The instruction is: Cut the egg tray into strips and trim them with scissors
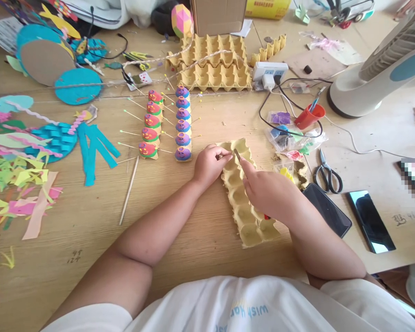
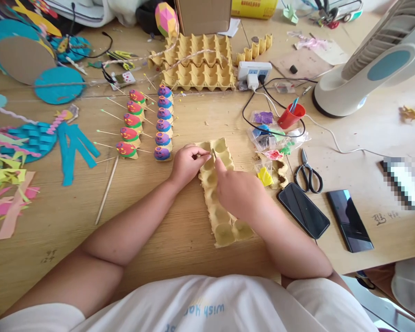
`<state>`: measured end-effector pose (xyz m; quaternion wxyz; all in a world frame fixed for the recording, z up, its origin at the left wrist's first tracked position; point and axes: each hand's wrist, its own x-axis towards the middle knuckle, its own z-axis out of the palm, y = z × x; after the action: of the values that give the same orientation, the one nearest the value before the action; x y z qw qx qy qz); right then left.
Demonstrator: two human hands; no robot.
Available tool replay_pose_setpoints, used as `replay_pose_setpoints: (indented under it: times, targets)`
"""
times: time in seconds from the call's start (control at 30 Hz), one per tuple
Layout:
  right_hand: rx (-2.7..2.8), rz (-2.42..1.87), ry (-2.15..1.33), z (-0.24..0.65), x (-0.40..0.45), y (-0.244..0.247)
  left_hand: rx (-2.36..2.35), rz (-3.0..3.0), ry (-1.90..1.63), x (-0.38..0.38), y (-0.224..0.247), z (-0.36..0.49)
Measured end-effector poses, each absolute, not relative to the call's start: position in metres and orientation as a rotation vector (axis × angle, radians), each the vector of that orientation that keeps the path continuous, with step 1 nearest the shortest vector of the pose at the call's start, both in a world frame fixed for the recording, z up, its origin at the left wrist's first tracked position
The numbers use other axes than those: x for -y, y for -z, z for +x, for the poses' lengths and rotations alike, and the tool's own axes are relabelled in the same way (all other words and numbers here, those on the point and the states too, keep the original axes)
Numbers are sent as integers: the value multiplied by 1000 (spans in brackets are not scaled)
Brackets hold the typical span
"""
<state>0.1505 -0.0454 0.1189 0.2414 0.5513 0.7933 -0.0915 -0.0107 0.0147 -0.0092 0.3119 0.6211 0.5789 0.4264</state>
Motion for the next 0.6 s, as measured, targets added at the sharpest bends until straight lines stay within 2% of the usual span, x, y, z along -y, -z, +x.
replay_pose_setpoints:
  times: [0.6]
  targets:
    - [-2180,1536,182,147,49,-117,-1524,1639,-1126,-15,10,-11]
